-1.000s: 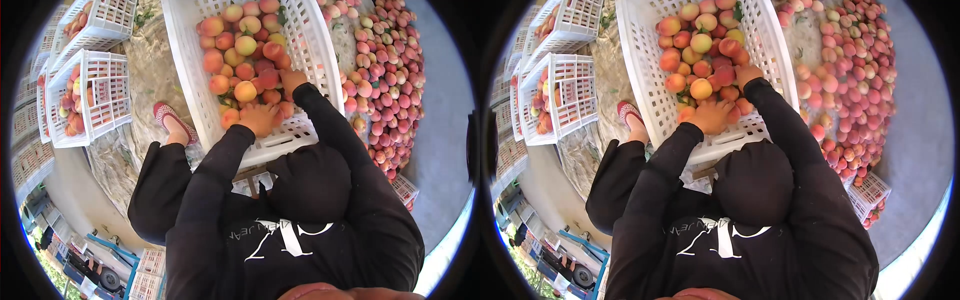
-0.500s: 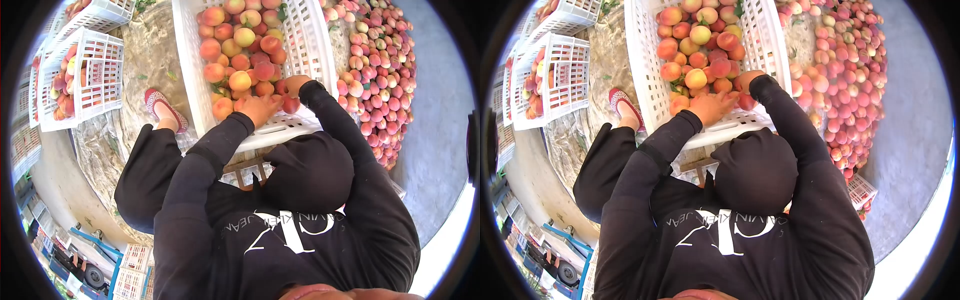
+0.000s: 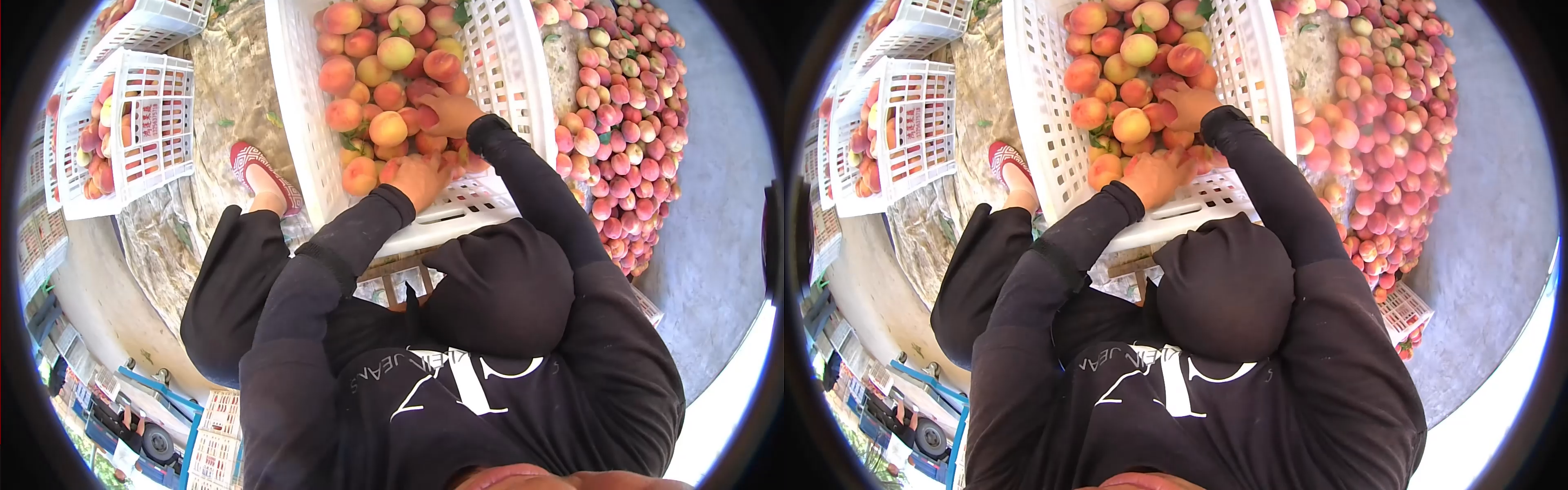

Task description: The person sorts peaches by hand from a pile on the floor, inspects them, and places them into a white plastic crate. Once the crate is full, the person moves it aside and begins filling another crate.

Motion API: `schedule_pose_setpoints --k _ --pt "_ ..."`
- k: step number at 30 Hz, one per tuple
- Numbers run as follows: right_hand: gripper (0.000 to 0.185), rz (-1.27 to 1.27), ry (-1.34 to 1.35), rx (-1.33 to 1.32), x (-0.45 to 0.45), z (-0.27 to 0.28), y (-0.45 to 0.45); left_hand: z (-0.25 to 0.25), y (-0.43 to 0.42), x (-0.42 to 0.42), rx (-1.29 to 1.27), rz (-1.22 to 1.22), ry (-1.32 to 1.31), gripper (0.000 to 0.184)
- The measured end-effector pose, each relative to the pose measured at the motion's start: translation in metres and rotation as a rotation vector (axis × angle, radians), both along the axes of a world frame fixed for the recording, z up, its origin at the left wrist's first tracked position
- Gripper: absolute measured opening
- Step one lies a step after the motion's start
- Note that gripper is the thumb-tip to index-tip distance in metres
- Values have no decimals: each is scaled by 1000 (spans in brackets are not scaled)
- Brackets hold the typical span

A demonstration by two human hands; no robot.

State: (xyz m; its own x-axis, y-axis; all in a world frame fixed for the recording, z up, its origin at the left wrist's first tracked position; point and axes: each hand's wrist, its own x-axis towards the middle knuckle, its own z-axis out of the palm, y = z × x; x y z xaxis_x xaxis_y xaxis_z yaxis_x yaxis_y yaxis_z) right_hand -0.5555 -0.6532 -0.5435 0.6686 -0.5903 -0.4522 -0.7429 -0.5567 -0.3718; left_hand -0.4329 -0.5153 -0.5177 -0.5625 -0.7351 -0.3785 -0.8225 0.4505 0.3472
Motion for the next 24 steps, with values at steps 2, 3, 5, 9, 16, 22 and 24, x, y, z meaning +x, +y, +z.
schedule_pose_setpoints --k 2,3,5,9,16,22,24 --pt "58 -50 112 137 -5 14 9 5 1 4 -15 17 13 34" --pt "56 -101 158 234 -13 12 15 2 2 6 -15 12 12 34" --pt "49 -183 112 462 -22 4 17 -8 1 9 18 17 116 36" --pt "44 127 -71 348 -44 -43 14 3 -22 24 196 22 208 36" --pt "41 122 100 172 -27 6 33 -51 -41 55 -347 433 242 39" --pt "44 -111 93 310 -28 -17 30 -20 -54 41 150 507 252 56" --pt "45 -247 87 415 -20 0 27 -19 -50 34 447 557 269 63"
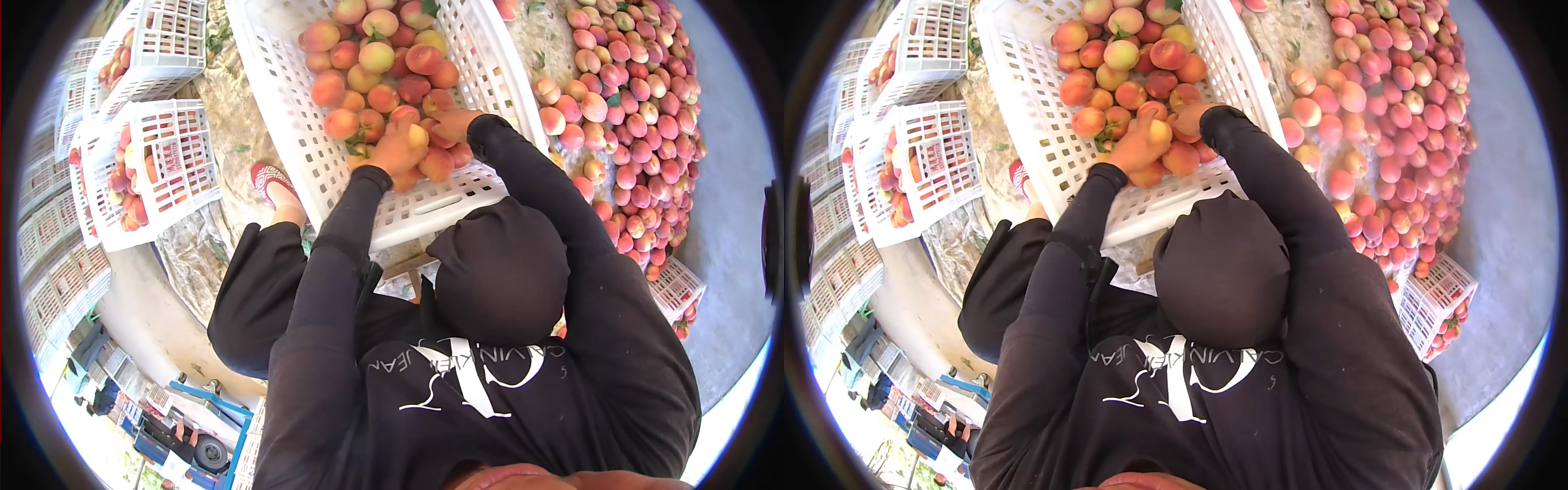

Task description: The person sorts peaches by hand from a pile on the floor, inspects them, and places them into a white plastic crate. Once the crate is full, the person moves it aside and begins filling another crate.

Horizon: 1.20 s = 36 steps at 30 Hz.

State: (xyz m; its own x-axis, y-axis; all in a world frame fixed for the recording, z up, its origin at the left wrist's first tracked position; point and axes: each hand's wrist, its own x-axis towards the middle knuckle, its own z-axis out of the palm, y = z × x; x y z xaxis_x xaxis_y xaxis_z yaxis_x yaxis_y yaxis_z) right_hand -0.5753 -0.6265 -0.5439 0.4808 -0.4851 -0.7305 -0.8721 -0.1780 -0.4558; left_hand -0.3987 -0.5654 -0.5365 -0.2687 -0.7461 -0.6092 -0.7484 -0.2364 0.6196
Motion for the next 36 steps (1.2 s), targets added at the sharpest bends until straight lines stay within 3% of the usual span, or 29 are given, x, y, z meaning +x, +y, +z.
schedule_pose_setpoints --k 3,4,6,7,9,12,14,16,19,24,26,30,32,36 --pt "49 24 -33 17 -5 -9 -5 -22 25 3 -269 47 -2 82" --pt "49 31 -3 7 -5 -13 -6 -17 25 1 -274 54 -8 82" --pt "50 43 29 -1 -4 -16 -8 -7 31 -11 -230 -133 -288 82" --pt "48 39 65 15 -4 -15 -8 -11 35 -16 -227 -125 -286 82" --pt "46 42 108 28 -5 -8 -10 -12 37 -23 -588 -265 -285 78" --pt "43 128 157 -24 -1 22 -20 -3 37 -26 -528 -257 -258 81" --pt "42 -176 106 -261 10 50 -31 -3 37 -30 -540 -281 -309 81" --pt "38 -207 -56 -806 13 22 -44 -3 37 -32 -541 -306 -361 82" --pt "45 34 -253 -960 21 -14 -73 -3 37 -31 -516 -308 -369 83" --pt "48 258 -106 -902 24 -17 -94 3 36 -29 -517 -325 -351 84" --pt "41 132 -74 -817 25 -7 -94 3 36 -29 -521 -311 -355 84" --pt "31 197 46 -825 30 13 -83 1 34 -30 -504 -283 -336 83" --pt "30 300 136 -620 28 7 -86 -2 33 -30 -477 -255 -293 80" --pt "26 306 170 -540 9 15 -63 -5 34 -29 -484 -275 -312 74"
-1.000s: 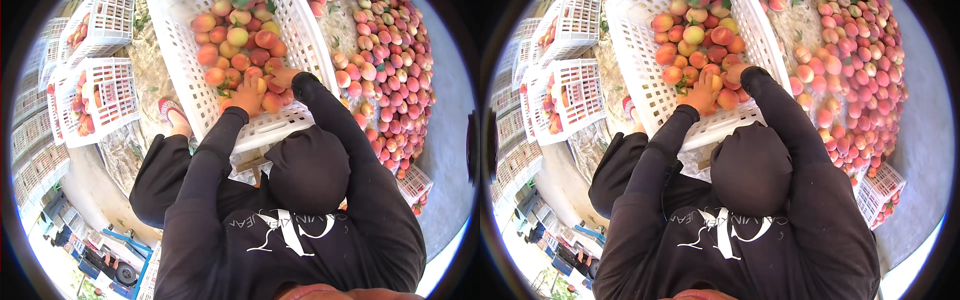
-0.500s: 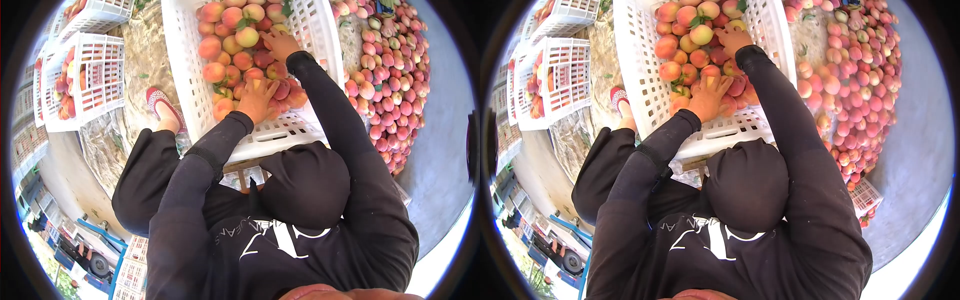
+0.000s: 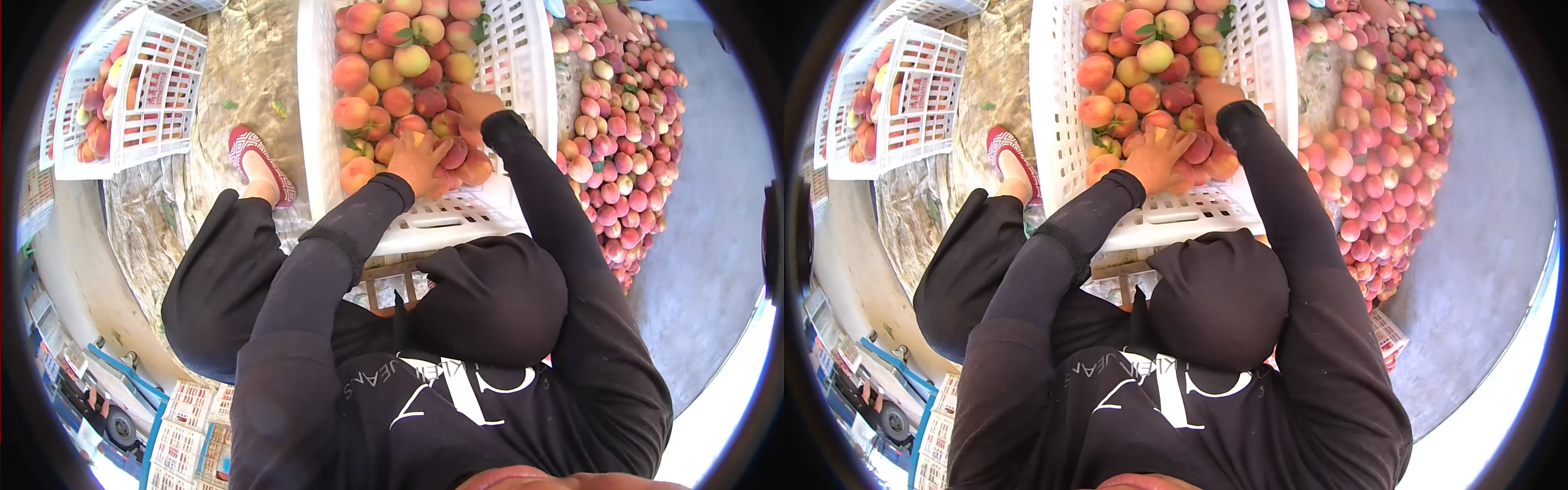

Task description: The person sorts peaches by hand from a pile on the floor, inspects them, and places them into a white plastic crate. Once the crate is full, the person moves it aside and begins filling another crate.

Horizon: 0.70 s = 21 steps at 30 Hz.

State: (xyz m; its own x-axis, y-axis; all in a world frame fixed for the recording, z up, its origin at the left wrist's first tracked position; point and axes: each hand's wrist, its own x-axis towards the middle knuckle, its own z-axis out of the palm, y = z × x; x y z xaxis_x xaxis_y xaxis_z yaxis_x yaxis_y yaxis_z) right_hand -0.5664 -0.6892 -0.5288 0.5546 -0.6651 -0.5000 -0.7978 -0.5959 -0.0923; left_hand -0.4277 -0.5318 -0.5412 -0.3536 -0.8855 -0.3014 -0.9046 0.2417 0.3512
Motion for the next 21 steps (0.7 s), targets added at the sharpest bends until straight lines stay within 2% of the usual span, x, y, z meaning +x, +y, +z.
schedule_pose_setpoints --k 1,2,3,6,9,10,12,13,15,16,17,19,21 --pt "21 -53 6 20 -5 -1 5 -4 2 0 4 10 4 74" --pt "16 -109 12 37 -9 -2 9 -10 3 1 -103 -26 -4 75" --pt "18 -111 35 74 -6 9 11 -13 2 1 -210 -63 -14 77" --pt "26 -158 82 182 -7 1 21 -17 3 -1 -265 -12 83 75" --pt "33 -188 81 264 -7 1 17 -6 2 -4 -177 -4 21 73" --pt "33 -178 77 254 -11 -4 12 -7 2 -5 -187 6 16 73" --pt "38 -214 -28 419 -16 -16 3 -16 4 -6 -266 2 14 73" --pt "43 -218 -10 319 -4 3 9 -13 5 -4 -271 -3 14 72" --pt "50 -222 -51 155 17 7 1 -8 8 -5 -253 18 12 71" --pt "54 -240 -219 27 25 3 -2 -3 7 -6 -250 28 6 71" --pt "59 -257 -391 -106 36 -1 -7 3 1 -8 -19 9 -8 78" --pt "63 -105 -629 -196 58 -20 -27 0 1 -11 -28 16 1 76" --pt "60 -69 -600 -182 79 -40 -40 -3 3 -11 -35 37 1 74"
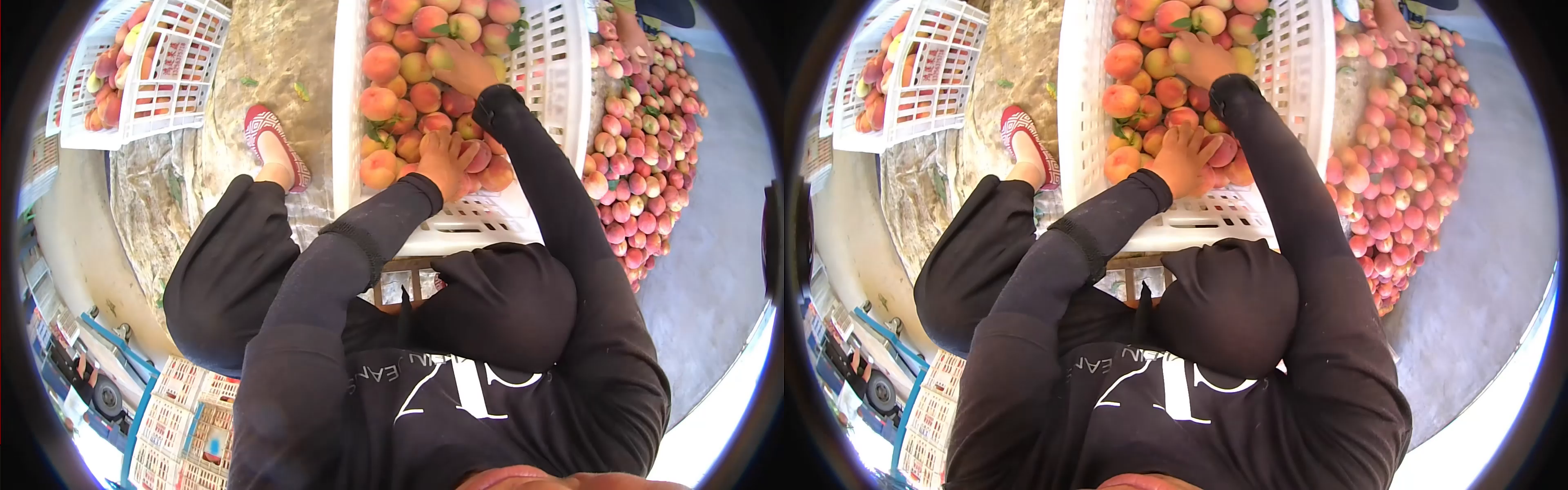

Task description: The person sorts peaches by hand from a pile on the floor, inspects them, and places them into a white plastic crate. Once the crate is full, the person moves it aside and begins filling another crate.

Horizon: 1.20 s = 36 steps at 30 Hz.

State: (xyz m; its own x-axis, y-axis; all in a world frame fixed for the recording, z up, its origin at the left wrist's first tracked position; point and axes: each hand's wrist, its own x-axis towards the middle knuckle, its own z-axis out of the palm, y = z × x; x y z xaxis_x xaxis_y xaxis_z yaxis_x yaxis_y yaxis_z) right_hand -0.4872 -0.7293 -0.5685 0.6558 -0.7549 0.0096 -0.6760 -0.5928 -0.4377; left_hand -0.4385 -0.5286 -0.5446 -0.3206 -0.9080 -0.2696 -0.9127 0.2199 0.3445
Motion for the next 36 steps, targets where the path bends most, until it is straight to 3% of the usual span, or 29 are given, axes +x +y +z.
schedule_pose_setpoints --k 5,7,9,10,13,15,18,20,21,22,23,25,27,29,33,35,36 --pt "46 -86 101 127 15 3 7 9 -1 0 42 -21 -37 67" --pt "47 -69 -33 62 12 4 29 -3 3 -5 22 -13 -34 64" --pt "44 18 40 623 14 26 58 -20 6 -8 -222 16 -44 64" --pt "41 177 -4 714 17 33 71 -14 7 -6 -220 13 -49 64" --pt "58 409 90 841 7 11 84 4 6 0 -99 10 -23 57" --pt "58 242 243 1112 -1 14 82 12 3 7 11 -92 -3 55" --pt "56 355 170 1020 -6 13 75 9 5 33 -86 -249 -24 45" --pt "63 612 152 831 -8 8 79 80 -18 58 228 -143 154 31" --pt "68 762 126 643 -9 0 81 86 -26 76 323 -195 -85 17" --pt "68 545 218 821 -6 -5 81 89 -29 88 218 -151 -126 16" --pt "67 331 311 992 -5 -8 81 77 -37 98 324 -77 -225 18" --pt "72 323 304 986 -10 28 80 70 -40 98 457 -50 -339 22" --pt "65 258 358 998 -9 54 83 41 -30 94 501 -193 -560 26" --pt "63 274 328 944 -9 42 85 20 -22 92 572 -191 -627 30" --pt "60 397 231 765 7 -16 84 -7 2 98 565 -89 -557 34" --pt "59 431 208 718 11 -27 87 -6 10 102 521 14 -396 33" --pt "57 401 199 730 4 -5 89 -2 15 102 503 46 -347 31"
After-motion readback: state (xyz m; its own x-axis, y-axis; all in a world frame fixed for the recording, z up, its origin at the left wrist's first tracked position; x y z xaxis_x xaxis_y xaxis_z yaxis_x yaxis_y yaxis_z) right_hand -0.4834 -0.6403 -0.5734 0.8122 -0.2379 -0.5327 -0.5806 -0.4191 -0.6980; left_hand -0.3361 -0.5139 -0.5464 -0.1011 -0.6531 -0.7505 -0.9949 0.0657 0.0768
